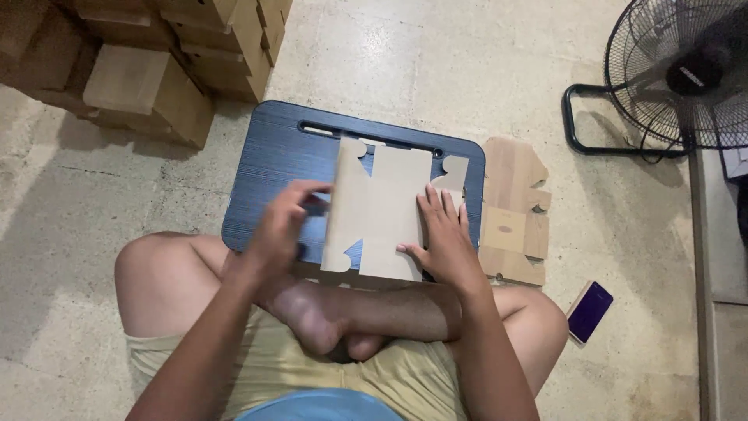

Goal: Assembling small cardboard boxes from flat templates by folding and tucking flaps while sitting on the floor.

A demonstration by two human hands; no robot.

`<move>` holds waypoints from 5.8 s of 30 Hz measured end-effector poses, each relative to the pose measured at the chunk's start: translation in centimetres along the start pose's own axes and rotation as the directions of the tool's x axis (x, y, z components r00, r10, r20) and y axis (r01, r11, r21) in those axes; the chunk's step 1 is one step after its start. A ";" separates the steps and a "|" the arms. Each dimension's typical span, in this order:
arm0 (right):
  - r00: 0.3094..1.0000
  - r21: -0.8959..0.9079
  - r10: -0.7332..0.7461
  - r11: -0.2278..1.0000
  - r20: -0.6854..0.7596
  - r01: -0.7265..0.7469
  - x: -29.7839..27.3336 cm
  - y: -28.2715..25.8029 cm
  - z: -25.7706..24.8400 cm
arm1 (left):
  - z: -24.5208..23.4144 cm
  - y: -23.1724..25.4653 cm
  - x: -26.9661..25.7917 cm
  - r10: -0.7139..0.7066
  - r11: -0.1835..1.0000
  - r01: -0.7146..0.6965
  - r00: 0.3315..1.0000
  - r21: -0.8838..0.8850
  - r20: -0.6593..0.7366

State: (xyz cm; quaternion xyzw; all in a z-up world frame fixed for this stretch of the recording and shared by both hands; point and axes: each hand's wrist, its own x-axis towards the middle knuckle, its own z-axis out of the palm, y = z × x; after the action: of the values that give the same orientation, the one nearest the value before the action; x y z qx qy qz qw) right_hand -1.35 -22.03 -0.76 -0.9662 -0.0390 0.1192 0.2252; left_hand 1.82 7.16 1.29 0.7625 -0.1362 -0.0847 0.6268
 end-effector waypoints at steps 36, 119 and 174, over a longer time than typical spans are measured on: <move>0.939 -0.276 -0.225 0.915 0.261 0.296 -2.3 -2.9 -1.2 | 3.0 -4.5 2.4 0.065 0.464 -0.370 0.920 0.805 0.386; 0.941 -0.384 -0.337 0.872 -0.018 0.305 5.2 -9.0 6.8 | -6.9 -9.1 1.2 0.248 0.751 -0.206 0.969 0.628 0.021; 0.994 0.053 -0.059 0.997 -0.091 0.064 15.6 -13.9 5.3 | -6.9 -9.2 0.9 0.256 0.742 -0.166 0.966 0.649 -0.045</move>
State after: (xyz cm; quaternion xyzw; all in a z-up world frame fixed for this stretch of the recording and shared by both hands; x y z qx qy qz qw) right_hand 12.11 -5.31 -2.52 -0.9622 -0.0551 0.0700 0.2572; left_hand 5.62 14.91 -6.26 0.9135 -0.2011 0.0885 0.3424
